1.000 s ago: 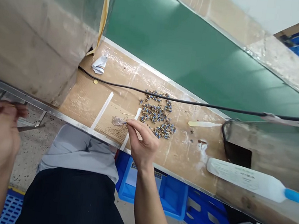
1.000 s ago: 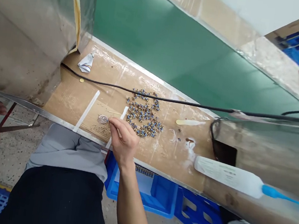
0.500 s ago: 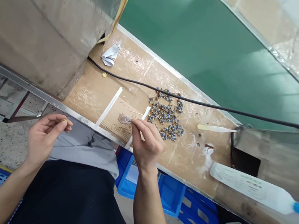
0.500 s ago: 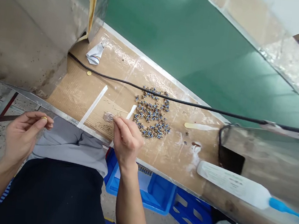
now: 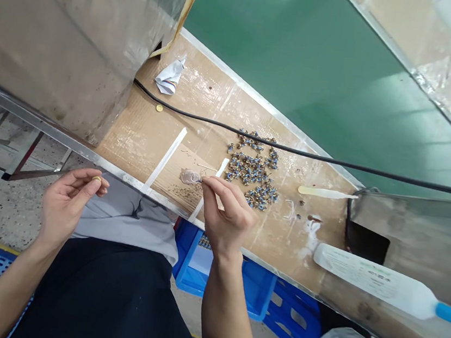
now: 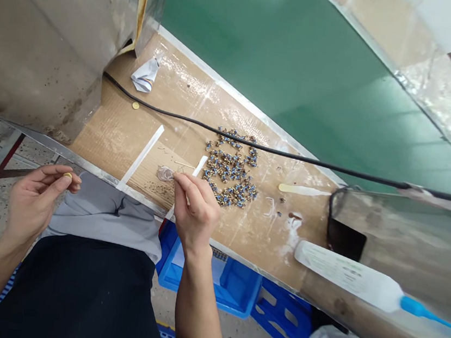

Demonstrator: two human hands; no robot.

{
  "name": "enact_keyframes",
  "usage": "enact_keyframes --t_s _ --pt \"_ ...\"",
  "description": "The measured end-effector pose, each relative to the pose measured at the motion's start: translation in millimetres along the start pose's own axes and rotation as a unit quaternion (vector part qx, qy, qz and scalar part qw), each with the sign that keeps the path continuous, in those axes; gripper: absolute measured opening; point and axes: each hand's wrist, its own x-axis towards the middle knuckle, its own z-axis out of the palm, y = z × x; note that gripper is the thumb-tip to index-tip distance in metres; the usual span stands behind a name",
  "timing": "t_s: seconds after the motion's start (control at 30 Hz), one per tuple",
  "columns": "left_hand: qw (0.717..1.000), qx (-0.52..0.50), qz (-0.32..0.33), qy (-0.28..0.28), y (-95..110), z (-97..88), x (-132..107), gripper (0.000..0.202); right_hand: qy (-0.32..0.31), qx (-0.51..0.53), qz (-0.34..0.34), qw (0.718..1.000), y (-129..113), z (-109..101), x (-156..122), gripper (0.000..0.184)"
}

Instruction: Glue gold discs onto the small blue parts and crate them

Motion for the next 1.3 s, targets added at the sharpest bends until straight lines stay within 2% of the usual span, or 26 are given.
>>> enact_keyframes --t_s 0.1,0.2,0.73,0.93,1.3 --pt "1.000 0.002 -0.002 0.000 -0.1 -0.5 -0.1 0.022 -0.001 0.037 0.026 0.999 -0.1 -5.7 3.2 0.021" --pt "1.000 0.007 -0.008 -0.002 0.4 -1.0 -0.7 0.022 -0.026 0.055 0.024 0.998 1.5 -9.1 5.7 0.021" --pt "1.000 0.017 -0.019 -0.003 -1.9 -2.1 -1.2 0.023 -0.050 0.035 -0.001 0.998 1.3 -8.5 7.3 0.021" --pt "0.999 0.024 -0.027 -0.008 -3.1 -1.3 -2.0 0.025 0.010 -0.004 0.028 1.000 -0.6 -7.0 6.8 0.013" --pt "0.999 0.022 -0.028 -0.016 -2.8 -1.1 -4.4 0.023 -0.001 -0.074 -0.028 0.997 -3.3 -2.9 3.4 0.019"
